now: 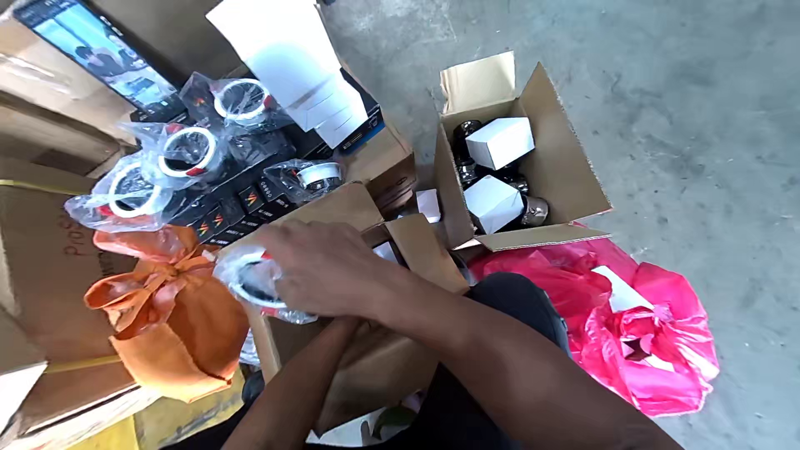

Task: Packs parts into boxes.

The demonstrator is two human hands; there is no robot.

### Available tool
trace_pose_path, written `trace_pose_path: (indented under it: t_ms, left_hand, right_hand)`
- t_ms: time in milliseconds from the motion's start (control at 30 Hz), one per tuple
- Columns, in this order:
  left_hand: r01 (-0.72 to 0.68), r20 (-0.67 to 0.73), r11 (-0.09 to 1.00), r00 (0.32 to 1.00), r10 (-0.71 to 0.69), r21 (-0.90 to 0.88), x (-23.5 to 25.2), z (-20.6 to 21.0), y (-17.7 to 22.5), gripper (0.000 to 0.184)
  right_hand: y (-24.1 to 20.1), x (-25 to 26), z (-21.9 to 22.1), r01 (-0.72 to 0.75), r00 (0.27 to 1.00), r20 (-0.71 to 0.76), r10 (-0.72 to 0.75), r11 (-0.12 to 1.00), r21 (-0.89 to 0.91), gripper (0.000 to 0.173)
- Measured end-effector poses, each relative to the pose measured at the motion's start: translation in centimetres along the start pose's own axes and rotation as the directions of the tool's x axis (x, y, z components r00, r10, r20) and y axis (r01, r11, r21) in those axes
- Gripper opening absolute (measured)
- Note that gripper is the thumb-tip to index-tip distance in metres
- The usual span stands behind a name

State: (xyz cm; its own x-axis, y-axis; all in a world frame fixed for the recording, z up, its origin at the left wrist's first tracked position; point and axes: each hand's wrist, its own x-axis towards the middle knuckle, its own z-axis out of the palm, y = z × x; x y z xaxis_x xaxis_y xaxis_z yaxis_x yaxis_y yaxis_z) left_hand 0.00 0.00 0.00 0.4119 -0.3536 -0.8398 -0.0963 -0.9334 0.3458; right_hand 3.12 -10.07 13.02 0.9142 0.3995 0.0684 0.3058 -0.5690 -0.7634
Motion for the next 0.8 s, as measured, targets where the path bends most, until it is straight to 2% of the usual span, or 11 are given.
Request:
trace_pose_path:
  t_ms: [67,100,200,267,367,467,533,633,733,800]
  left_hand:
    - [-0.122,-0.304,0.975,0.951,0.061,-0.186,0.8,0.2,-5.5,0.037]
    - [-0.223,-0.444,0.951,0.889,0.109,-0.213,1.1,0.3,-8.6,0.035]
    - [-0.418,-0.593,0.854,0.787,0.17,-0.309,-4.6,-2.4,-12.4,0.026]
    - [-0.526,-0.658,0.789,0.721,0.216,-0.317,-8.2,-4.0,-13.6,0.021]
    - [-0.532,-0.684,0.771,0.707,0.179,-0.349,-10.1,-5.5,-15.0,0.018]
    - [-0.548,-0.68,0.766,0.704,0.204,-0.337,-12.1,-6.8,-14.7,0.018]
    - [-0.542,-0.666,0.78,0.711,0.226,-0.313,-13.4,-7.5,-15.5,0.016]
    - [-0.508,-0.582,0.819,0.762,0.284,-0.266,-13.9,-7.3,-17.2,0.019]
    - [-0.524,-0.5,0.821,0.786,0.363,-0.227,-14.0,-6.6,-17.3,0.019]
    - [-0.521,-0.442,0.83,0.804,0.398,-0.199,-14.2,-6.5,-16.8,0.018]
  right_hand:
    - [-0.1,0.1,-0.9,-0.041,0.999,-0.03,0.044,0.994,0.098,0.037]
    - [-0.1,0.2,-1.2,-0.053,0.997,-0.044,0.061,0.986,0.157,0.039]
    - [0.2,0.5,-2.3,-0.058,0.998,-0.008,0.063,0.958,0.282,0.034]
    - [0.2,0.1,-2.0,-0.037,0.999,0.047,0.024,0.96,0.277,0.025]
    - [0.9,-0.1,0.3,0.014,0.953,0.292,-0.084,0.973,0.232,0.02]
    - [1.7,-1.0,4.6,0.185,0.826,0.513,-0.232,0.972,0.142,0.021]
    - [0.8,-1.6,6.8,0.321,0.763,0.599,-0.245,0.947,-0.022,0.023]
    - [-0.7,-2.8,10.0,0.471,0.719,0.652,-0.24,0.859,-0.203,0.03]
    - [-1.9,-4.3,13.1,0.561,0.686,0.631,-0.362,0.815,-0.143,0.028]
    - [-2.8,-4.7,14.3,0.578,0.654,0.68,-0.332,0.799,-0.166,0.025]
